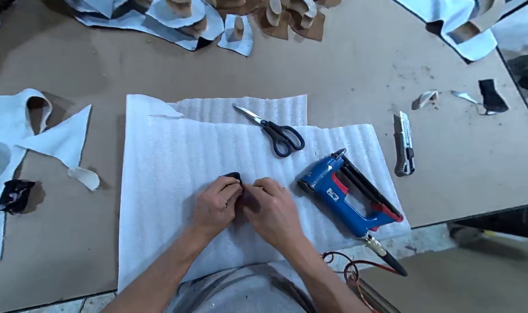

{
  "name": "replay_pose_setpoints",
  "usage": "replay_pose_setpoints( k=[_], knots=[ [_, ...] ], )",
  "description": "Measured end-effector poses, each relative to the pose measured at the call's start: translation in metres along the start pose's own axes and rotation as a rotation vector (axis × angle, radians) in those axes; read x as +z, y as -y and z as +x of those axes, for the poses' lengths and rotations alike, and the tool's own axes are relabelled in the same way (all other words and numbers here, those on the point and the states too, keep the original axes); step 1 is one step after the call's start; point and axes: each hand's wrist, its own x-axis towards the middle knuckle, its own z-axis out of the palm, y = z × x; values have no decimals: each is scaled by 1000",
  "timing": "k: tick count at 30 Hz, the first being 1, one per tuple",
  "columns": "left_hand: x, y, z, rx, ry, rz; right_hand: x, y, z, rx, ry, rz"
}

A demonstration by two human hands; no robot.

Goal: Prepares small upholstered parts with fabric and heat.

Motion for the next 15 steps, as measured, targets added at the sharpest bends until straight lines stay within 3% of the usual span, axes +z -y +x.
replay_pose_setpoints(
  k=[3, 6, 8, 11, 15],
  knots=[
    [-3, 4, -1, 24, 6, 21, -68, -34, -25, 179, -115, -176],
    [-8, 7, -1, 48, 52, 32, -93, -93, -49, 420, 14, -287],
    [-11, 9, 1, 65, 87, 31, -91, -116, -55, 464, 114, -297],
    [-10, 12, 2, 66, 83, 18, -103, -112, -40, 481, 207, -290],
    [-11, 12, 4, 23, 101, -56, -138, -67, -29, 410, 159, -275]
  ],
)
